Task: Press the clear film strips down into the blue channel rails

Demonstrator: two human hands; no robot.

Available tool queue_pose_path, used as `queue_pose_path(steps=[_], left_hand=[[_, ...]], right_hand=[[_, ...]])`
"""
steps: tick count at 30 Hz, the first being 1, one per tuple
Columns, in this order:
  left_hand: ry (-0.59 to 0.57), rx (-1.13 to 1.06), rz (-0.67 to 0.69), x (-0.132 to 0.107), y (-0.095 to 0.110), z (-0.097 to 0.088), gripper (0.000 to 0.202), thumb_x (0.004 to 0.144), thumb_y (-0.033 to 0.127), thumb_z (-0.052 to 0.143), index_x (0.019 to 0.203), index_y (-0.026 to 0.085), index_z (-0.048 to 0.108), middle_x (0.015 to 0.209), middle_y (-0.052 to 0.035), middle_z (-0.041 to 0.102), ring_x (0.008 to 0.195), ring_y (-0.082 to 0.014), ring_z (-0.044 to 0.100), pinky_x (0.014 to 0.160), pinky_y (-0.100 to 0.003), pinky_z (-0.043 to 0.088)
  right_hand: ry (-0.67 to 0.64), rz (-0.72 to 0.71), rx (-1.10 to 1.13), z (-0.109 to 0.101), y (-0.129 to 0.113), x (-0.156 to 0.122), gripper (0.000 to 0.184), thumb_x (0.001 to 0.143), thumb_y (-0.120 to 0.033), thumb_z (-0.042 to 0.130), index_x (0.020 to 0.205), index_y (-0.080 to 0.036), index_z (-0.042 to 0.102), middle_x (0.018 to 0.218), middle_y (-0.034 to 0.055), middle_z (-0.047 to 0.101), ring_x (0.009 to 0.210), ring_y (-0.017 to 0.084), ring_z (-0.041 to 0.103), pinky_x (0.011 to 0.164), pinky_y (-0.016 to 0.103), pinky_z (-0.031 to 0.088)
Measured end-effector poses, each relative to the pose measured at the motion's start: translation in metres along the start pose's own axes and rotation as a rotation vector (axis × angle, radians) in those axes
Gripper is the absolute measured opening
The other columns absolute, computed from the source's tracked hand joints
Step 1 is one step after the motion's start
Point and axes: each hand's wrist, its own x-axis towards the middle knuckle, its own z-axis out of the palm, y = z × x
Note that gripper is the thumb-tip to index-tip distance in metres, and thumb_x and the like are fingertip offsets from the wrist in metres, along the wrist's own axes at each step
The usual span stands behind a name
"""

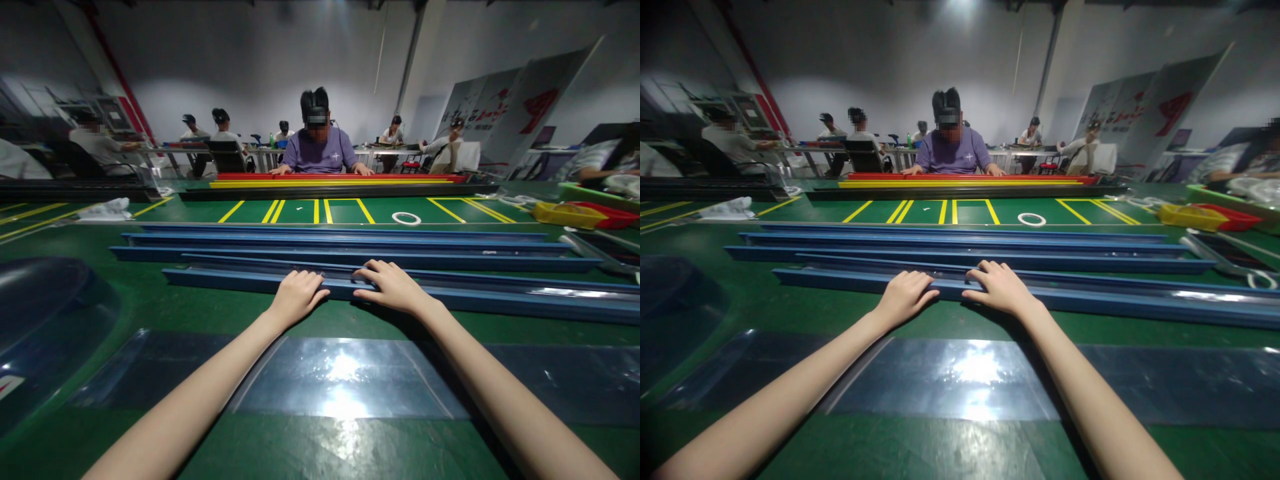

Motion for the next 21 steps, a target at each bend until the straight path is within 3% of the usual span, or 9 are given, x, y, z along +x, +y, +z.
queue_pose_path(steps=[21], left_hand=[[-0.008, 0.007, -0.001, -0.0005, 0.0002, -0.0004, 0.031, 0.087, 0.04, 0.036, 0.088, 0.016, 0.054, 0.077, -0.0041, 0.06, 0.073, -0.018, 0.052, 0.063, -0.03, 0.033]], right_hand=[[-0.002, 0.004, -0.005, -0.0012, -0.001, 0.0004, 0.046, 0.081, -0.056, 0.035, 0.108, -0.024, 0.054, 0.099, 0.0084, 0.054, 0.092, 0.022, 0.051, 0.075, 0.034, 0.037]])
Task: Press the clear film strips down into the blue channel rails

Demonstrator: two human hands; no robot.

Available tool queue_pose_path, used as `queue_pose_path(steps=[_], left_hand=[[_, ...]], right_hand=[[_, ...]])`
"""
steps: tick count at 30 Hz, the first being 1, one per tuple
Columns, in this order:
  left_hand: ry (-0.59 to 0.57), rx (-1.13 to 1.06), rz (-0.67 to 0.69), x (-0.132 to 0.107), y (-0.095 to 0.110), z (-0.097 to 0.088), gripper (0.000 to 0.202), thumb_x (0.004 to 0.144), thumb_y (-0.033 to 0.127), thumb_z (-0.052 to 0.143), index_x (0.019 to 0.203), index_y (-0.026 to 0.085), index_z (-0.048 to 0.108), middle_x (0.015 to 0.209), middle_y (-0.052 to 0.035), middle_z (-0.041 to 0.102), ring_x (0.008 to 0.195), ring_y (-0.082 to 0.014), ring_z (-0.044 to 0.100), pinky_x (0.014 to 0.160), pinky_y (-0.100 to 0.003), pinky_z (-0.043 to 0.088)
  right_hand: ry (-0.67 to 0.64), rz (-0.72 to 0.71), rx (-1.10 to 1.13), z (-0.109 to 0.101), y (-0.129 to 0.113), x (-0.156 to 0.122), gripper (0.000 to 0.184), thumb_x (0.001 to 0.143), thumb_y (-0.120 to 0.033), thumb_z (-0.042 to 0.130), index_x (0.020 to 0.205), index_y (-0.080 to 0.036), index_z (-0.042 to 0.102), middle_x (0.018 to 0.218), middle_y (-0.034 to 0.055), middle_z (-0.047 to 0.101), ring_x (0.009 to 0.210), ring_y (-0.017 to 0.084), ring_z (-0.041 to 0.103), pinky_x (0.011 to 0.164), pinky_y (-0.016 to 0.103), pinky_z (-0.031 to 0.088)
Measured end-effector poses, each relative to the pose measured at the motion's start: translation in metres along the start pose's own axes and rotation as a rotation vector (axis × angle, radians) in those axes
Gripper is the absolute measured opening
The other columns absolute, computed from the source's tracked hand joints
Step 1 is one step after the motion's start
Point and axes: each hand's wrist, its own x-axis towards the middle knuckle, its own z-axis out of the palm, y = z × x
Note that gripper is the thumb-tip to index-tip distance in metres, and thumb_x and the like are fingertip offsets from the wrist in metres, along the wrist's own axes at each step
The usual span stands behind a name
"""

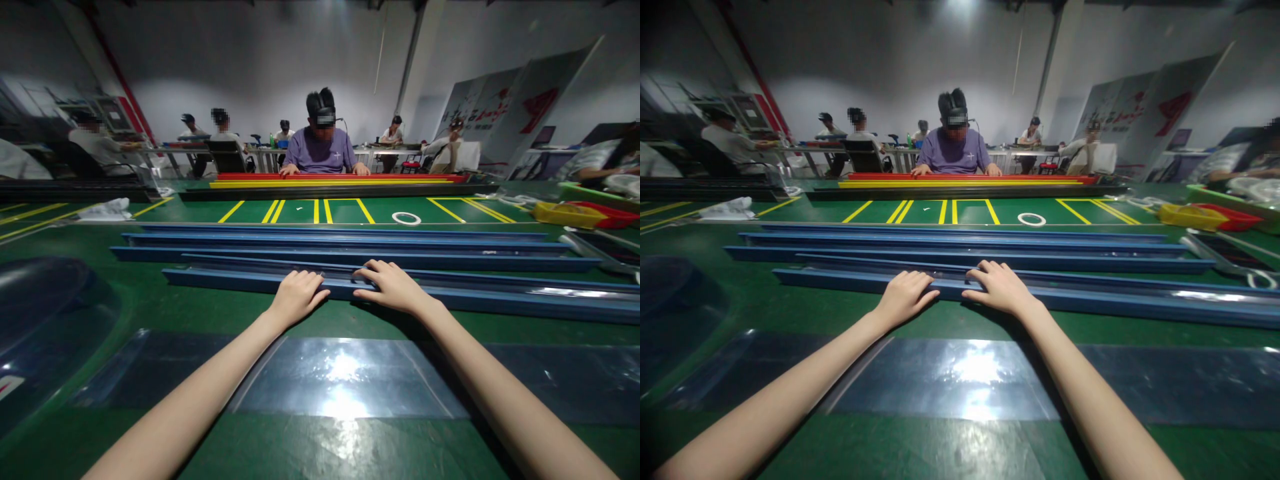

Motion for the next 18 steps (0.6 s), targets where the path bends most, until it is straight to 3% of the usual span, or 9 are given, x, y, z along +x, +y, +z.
queue_pose_path(steps=[18], left_hand=[[0.007, 0.003, -0.007, 0.0007, 0.0008, -0.0004, 0.03, 0.087, 0.039, 0.036, 0.087, 0.015, 0.055, 0.077, -0.005, 0.061, 0.074, -0.0182, 0.053, 0.064, -0.03, 0.034]], right_hand=[[0.001, 0.012, -0.018, 0.0023, 0.0009, 0.0008, 0.045, 0.08, -0.057, 0.036, 0.099, -0.021, 0.056, 0.099, 0.0091, 0.055, 0.092, 0.023, 0.051, 0.075, 0.034, 0.036]])
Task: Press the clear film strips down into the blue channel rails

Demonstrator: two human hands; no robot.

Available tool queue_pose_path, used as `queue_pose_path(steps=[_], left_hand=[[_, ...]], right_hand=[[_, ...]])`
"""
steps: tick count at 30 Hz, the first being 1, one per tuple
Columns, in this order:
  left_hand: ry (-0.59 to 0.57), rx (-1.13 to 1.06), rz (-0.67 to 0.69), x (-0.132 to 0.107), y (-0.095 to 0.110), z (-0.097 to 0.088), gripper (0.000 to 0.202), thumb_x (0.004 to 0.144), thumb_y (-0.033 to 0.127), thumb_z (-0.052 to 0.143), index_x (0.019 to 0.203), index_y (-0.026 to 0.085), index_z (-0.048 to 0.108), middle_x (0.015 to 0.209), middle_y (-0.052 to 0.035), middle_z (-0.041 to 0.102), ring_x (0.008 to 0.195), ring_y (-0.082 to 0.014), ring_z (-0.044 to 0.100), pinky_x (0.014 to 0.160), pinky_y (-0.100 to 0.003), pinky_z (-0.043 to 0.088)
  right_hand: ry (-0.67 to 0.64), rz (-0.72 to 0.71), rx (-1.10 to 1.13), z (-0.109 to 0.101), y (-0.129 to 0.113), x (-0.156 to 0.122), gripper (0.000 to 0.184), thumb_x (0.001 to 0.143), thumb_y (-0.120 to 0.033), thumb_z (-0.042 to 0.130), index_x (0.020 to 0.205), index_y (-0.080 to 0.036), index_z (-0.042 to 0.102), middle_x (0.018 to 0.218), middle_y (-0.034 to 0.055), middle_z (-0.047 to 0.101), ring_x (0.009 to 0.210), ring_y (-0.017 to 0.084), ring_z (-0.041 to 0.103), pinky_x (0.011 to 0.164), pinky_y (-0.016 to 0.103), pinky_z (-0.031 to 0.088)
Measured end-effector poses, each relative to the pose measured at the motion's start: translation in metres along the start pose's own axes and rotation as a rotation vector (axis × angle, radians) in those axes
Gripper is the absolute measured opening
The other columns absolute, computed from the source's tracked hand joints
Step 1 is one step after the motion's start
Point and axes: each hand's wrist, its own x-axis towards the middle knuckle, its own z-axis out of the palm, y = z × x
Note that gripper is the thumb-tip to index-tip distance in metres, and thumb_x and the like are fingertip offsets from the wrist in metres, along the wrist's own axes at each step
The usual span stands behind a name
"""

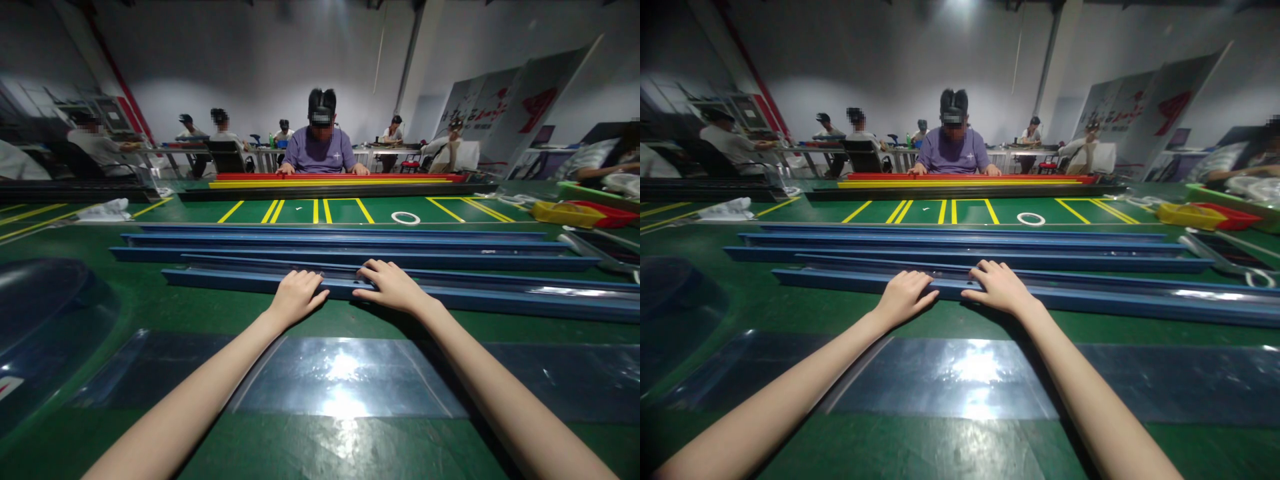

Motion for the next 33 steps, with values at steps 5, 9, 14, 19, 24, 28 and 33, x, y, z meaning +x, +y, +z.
queue_pose_path(steps=[5, 9, 14, 19, 24, 28, 33], left_hand=[[-0.006, -0.001, 0.0, 0.0002, 0.0002, -0.0004, 0.03, 0.087, 0.039, 0.036, 0.087, 0.015, 0.055, 0.076, -0.0049, 0.061, 0.073, -0.0185, 0.053, 0.063, -0.03, 0.034], [-0.002, -0.009, -0.002, 0.0003, 0.0006, -0.0009, 0.03, 0.087, 0.038, 0.036, 0.087, 0.015, 0.055, 0.076, -0.005, 0.061, 0.073, -0.0182, 0.053, 0.063, -0.03, 0.034], [0.004, 0.002, 0.001, 0.0002, 0.0007, -0.0004, 0.03, 0.087, 0.039, 0.036, 0.086, 0.016, 0.055, 0.076, -0.0045, 0.061, 0.073, -0.0179, 0.053, 0.063, -0.03, 0.034], [0.0, 0.008, -0.002, 0.0003, 0.0008, -0.0006, 0.029, 0.086, 0.039, 0.037, 0.086, 0.016, 0.055, 0.076, -0.004, 0.061, 0.073, -0.018, 0.053, 0.063, -0.03, 0.034], [0.0, 0.002, 0.001, 0.0003, 0.0009, -0.0009, 0.029, 0.086, 0.038, 0.037, 0.086, 0.015, 0.055, 0.076, -0.0041, 0.061, 0.073, -0.0181, 0.053, 0.063, -0.03, 0.034], [0.003, -0.002, 0.001, 0.0001, 0.0005, -0.0008, 0.03, 0.086, 0.039, 0.037, 0.086, 0.015, 0.055, 0.076, -0.0045, 0.061, 0.073, -0.0181, 0.053, 0.064, -0.03, 0.034], [0.005, 0.007, 0.004, 0.0001, 0.0004, -0.0007, 0.029, 0.086, 0.039, 0.037, 0.087, 0.015, 0.055, 0.076, -0.0041, 0.061, 0.073, -0.0179, 0.053, 0.064, -0.03, 0.034]], right_hand=[[0.002, -0.003, -0.008, -0.0004, -0.0005, -0.0002, 0.046, 0.08, -0.058, 0.035, 0.098, -0.021, 0.056, 0.098, 0.0089, 0.055, 0.091, 0.022, 0.051, 0.074, 0.034, 0.036], [0.0, 0.002, -0.003, -0.0004, -0.0005, -0.0002, 0.045, 0.08, -0.057, 0.036, 0.097, -0.021, 0.057, 0.097, 0.0089, 0.055, 0.091, 0.022, 0.051, 0.074, 0.034, 0.037], [-0.003, 0.007, -0.007, -0.0004, -0.0005, -0.0003, 0.045, 0.08, -0.058, 0.036, 0.095, -0.021, 0.057, 0.098, 0.0093, 0.055, 0.091, 0.023, 0.051, 0.074, 0.034, 0.037], [-0.002, 0.001, -0.022, 0.0, -0.0003, -0.0002, 0.046, 0.08, -0.058, 0.035, 0.093, -0.02, 0.057, 0.097, 0.0091, 0.055, 0.09, 0.023, 0.051, 0.074, 0.034, 0.036], [-0.001, 0.0, -0.032, 0.0, -0.0004, -0.0001, 0.046, 0.08, -0.058, 0.035, 0.092, -0.019, 0.057, 0.097, 0.0095, 0.055, 0.09, 0.022, 0.051, 0.073, 0.034, 0.037], [0.001, -0.001, -0.036, 0.0003, -0.0003, 0.0001, 0.047, 0.08, -0.058, 0.034, 0.09, -0.019, 0.057, 0.096, 0.0095, 0.055, 0.089, 0.023, 0.051, 0.073, 0.034, 0.036], [0.003, 0.001, -0.037, 0.001, 0.0001, 0.0001, 0.047, 0.08, -0.059, 0.034, 0.088, -0.018, 0.058, 0.097, 0.0097, 0.055, 0.089, 0.022, 0.052, 0.073, 0.034, 0.037]])
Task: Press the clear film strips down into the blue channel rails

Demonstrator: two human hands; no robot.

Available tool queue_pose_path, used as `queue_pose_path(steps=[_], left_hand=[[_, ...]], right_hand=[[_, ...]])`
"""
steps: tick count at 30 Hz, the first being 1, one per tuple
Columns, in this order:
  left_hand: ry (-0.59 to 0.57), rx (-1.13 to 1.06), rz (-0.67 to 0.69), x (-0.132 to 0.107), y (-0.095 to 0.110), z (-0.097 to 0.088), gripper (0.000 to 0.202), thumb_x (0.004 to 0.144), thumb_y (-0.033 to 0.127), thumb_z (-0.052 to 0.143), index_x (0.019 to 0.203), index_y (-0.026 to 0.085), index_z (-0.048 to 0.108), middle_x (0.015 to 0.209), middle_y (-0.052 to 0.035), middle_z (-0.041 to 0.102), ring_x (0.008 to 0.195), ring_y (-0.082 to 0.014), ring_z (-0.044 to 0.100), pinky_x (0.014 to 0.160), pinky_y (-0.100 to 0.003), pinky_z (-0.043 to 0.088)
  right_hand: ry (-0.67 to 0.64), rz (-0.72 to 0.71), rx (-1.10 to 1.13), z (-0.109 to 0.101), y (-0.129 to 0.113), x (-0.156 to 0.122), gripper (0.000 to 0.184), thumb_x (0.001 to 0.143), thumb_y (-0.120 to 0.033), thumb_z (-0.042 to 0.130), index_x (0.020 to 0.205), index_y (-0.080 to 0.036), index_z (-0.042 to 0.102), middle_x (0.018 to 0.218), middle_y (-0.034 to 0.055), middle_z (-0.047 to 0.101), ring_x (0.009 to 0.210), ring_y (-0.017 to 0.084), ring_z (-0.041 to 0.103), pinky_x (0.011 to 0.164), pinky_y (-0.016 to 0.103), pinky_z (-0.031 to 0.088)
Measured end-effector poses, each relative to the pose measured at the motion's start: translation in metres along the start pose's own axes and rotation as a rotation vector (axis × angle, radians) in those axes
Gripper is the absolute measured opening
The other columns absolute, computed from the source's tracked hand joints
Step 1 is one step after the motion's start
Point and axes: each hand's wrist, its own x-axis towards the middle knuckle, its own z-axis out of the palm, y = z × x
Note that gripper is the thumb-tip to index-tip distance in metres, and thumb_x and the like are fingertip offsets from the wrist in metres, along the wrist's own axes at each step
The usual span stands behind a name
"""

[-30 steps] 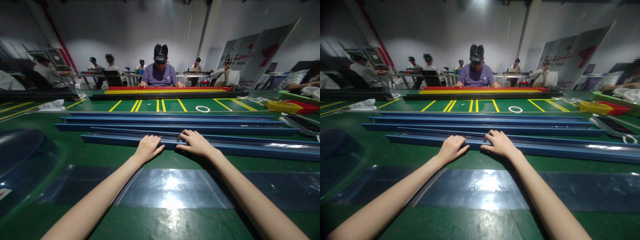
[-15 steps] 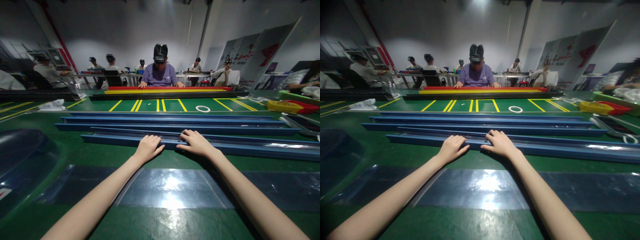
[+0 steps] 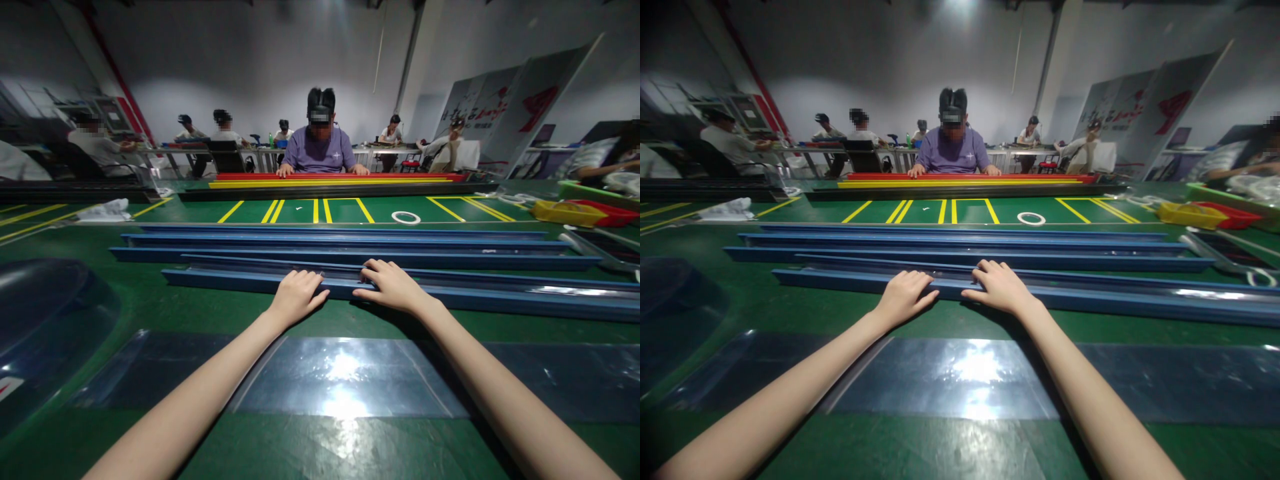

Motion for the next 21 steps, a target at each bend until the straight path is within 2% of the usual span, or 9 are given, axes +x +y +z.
queue_pose_path(steps=[21], left_hand=[[0.006, 0.006, 0.0, 0.0, 0.0003, 0.0005, 0.029, 0.086, 0.039, 0.038, 0.087, 0.016, 0.055, 0.076, -0.0035, 0.061, 0.072, -0.0176, 0.053, 0.063, -0.029, 0.034]], right_hand=[[0.002, 0.0, -0.01, -0.0001, -0.0004, -0.0002, 0.047, 0.08, -0.059, 0.034, 0.087, -0.018, 0.057, 0.096, 0.0091, 0.055, 0.088, 0.022, 0.052, 0.073, 0.033, 0.036]])
